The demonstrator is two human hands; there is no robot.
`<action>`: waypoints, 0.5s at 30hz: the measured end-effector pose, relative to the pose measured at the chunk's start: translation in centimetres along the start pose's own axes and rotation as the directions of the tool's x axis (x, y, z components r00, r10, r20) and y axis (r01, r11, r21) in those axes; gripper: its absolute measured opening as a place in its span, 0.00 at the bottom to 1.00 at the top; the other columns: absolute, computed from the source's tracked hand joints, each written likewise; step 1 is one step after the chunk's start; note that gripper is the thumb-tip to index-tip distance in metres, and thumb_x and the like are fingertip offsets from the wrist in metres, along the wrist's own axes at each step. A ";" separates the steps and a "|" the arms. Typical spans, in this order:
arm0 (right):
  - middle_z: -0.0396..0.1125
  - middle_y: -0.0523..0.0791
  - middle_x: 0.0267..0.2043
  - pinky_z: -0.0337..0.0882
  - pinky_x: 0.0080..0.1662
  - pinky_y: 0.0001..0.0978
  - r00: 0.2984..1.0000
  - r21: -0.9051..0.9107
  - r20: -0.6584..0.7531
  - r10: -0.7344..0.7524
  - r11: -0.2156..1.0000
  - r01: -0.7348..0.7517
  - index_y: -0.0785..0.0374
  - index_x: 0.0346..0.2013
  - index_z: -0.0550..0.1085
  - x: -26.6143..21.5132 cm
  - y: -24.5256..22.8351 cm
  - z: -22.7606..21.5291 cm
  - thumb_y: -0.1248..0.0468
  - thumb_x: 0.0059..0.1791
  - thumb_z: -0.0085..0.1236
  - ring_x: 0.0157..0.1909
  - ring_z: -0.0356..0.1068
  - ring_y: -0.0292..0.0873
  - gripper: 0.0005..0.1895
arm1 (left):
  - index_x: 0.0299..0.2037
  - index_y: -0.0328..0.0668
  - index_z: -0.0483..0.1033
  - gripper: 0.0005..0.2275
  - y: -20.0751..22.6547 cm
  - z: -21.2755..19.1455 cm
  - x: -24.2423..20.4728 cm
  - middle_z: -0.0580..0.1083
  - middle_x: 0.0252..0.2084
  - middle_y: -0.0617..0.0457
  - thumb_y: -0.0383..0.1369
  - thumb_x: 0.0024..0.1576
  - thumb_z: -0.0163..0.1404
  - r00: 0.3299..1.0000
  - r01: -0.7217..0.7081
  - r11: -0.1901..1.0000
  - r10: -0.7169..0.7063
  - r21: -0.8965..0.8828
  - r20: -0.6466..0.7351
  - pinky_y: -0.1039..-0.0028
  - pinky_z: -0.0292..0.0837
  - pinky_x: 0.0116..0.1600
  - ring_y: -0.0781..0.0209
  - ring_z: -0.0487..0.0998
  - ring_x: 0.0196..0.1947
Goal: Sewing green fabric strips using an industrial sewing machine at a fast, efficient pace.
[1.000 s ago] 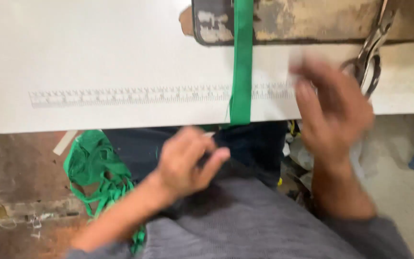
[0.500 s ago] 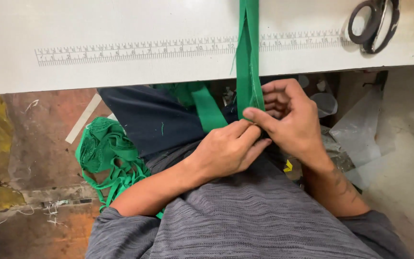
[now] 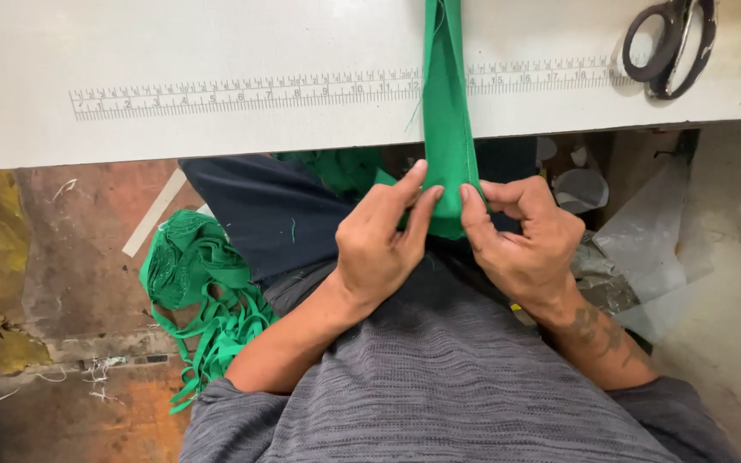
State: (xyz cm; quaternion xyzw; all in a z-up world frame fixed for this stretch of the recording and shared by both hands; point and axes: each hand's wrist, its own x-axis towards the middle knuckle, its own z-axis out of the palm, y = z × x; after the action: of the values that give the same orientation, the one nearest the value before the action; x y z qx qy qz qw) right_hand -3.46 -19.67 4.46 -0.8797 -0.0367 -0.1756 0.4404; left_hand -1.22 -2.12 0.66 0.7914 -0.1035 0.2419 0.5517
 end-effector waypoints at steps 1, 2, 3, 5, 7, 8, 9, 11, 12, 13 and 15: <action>0.79 0.48 0.27 0.76 0.31 0.34 0.996 -0.078 -0.029 -0.079 0.994 0.076 0.73 0.41 0.83 -0.2 0.2 0.0 0.70 0.54 0.78 0.27 0.80 0.47 0.10 | 0.55 0.36 0.85 0.14 -0.1 0.1 -0.2 0.79 0.30 0.53 0.25 0.60 0.67 0.995 -0.089 0.992 0.085 0.084 0.050 0.75 0.83 0.31 0.61 0.83 0.28; 0.79 0.47 0.27 0.77 0.31 0.38 0.986 -0.157 -0.051 -0.159 0.976 0.150 0.73 0.40 0.84 -0.4 0.5 0.1 0.70 0.54 0.79 0.30 0.81 0.51 0.09 | 0.56 0.36 0.85 0.13 -0.1 0.2 -0.3 0.76 0.29 0.54 0.25 0.62 0.64 0.980 -0.181 0.970 0.165 0.162 0.106 0.74 0.80 0.30 0.62 0.80 0.26; 0.79 0.47 0.27 0.77 0.31 0.38 0.986 -0.157 -0.052 -0.158 0.976 0.148 0.73 0.40 0.84 -0.3 0.5 0.3 0.70 0.54 0.79 0.30 0.81 0.51 0.09 | 0.56 0.36 0.85 0.13 -0.1 0.2 -0.2 0.76 0.29 0.54 0.25 0.62 0.64 0.980 -0.182 0.970 0.166 0.162 0.108 0.74 0.80 0.30 0.62 0.80 0.26; 0.79 0.49 0.27 0.77 0.29 0.43 0.975 -0.133 -0.024 -0.220 0.967 0.215 0.71 0.37 0.86 -0.1 0.4 0.7 0.73 0.50 0.78 0.26 0.78 0.53 0.06 | 0.55 0.35 0.84 0.10 -0.2 0.2 -0.1 0.65 0.25 0.55 0.25 0.65 0.61 0.949 -0.278 0.920 0.219 0.275 0.225 0.74 0.73 0.26 0.61 0.72 0.22; 0.78 0.49 0.28 0.76 0.29 0.44 0.963 -0.177 0.009 -0.268 0.948 0.266 0.70 0.37 0.86 -0.3 0.7 1.0 0.73 0.50 0.76 0.27 0.78 0.54 0.04 | 0.54 0.35 0.84 0.09 -0.3 -0.1 0.3 0.62 0.26 0.55 0.25 0.65 0.58 0.929 -0.330 0.884 0.243 0.331 0.277 0.73 0.72 0.26 0.61 0.70 0.22; 0.77 0.50 0.29 0.76 0.29 0.44 0.948 -0.218 0.045 -0.315 0.923 0.317 0.69 0.38 0.86 -0.3 0.9 1.2 0.72 0.50 0.74 0.27 0.77 0.54 0.03 | 0.53 0.35 0.84 0.08 -0.3 -0.3 0.5 0.60 0.26 0.56 0.26 0.66 0.56 0.907 -0.383 0.841 0.263 0.383 0.329 0.72 0.71 0.26 0.61 0.68 0.23; 0.77 0.50 0.29 0.76 0.29 0.44 0.948 -0.217 0.044 -0.316 0.923 0.318 0.69 0.38 0.86 -0.4 1.0 1.1 0.72 0.50 0.74 0.27 0.77 0.54 0.03 | 0.53 0.35 0.84 0.08 -0.5 -0.3 0.5 0.60 0.26 0.56 0.26 0.66 0.56 0.907 -0.384 0.840 0.264 0.383 0.329 0.72 0.71 0.26 0.61 0.68 0.23; 0.76 0.47 0.31 0.79 0.35 0.45 0.923 -0.227 0.197 -0.331 0.900 0.371 0.65 0.40 0.84 -0.5 1.4 0.8 0.69 0.52 0.69 0.33 0.79 0.54 0.03 | 0.50 0.38 0.85 0.08 -0.8 -0.2 0.2 0.58 0.27 0.58 0.29 0.67 0.53 0.878 -0.455 0.772 0.307 0.444 0.367 0.74 0.69 0.27 0.62 0.67 0.23; 0.76 0.47 0.31 0.79 0.35 0.45 0.924 -0.229 0.197 -0.329 0.901 0.369 0.65 0.40 0.84 0.0 1.1 0.3 0.69 0.52 0.69 0.33 0.79 0.54 0.03 | 0.50 0.38 0.85 0.08 -0.9 -0.1 0.3 0.58 0.27 0.58 0.29 0.67 0.53 0.878 -0.455 0.774 0.307 0.441 0.367 0.74 0.69 0.27 0.62 0.67 0.23; 0.76 0.45 0.32 0.80 0.42 0.42 0.897 -0.298 0.300 -0.325 0.861 0.412 0.61 0.42 0.83 0.6 0.7 -0.2 0.65 0.54 0.67 0.37 0.80 0.50 0.04 | 0.50 0.36 0.84 0.08 -1.0 -0.1 0.3 0.59 0.27 0.57 0.28 0.67 0.53 0.876 -0.458 0.776 0.311 0.433 0.369 0.75 0.70 0.27 0.62 0.68 0.23; 0.77 0.42 0.32 0.82 0.49 0.39 0.862 -0.357 0.400 -0.312 0.813 0.460 0.58 0.43 0.82 2.7 -0.9 -1.4 0.61 0.56 0.65 0.41 0.81 0.46 0.05 | 0.50 0.35 0.84 0.08 -1.3 -0.2 0.2 0.59 0.27 0.56 0.28 0.67 0.52 0.874 -0.461 0.777 0.316 0.428 0.368 0.75 0.71 0.28 0.61 0.68 0.24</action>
State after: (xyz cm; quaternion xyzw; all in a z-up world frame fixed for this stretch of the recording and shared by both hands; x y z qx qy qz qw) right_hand -1.50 -20.50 6.81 -0.9459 -0.2479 -0.1195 0.1717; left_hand -0.52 -1.44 -0.20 0.8939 -0.2750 0.2573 0.2432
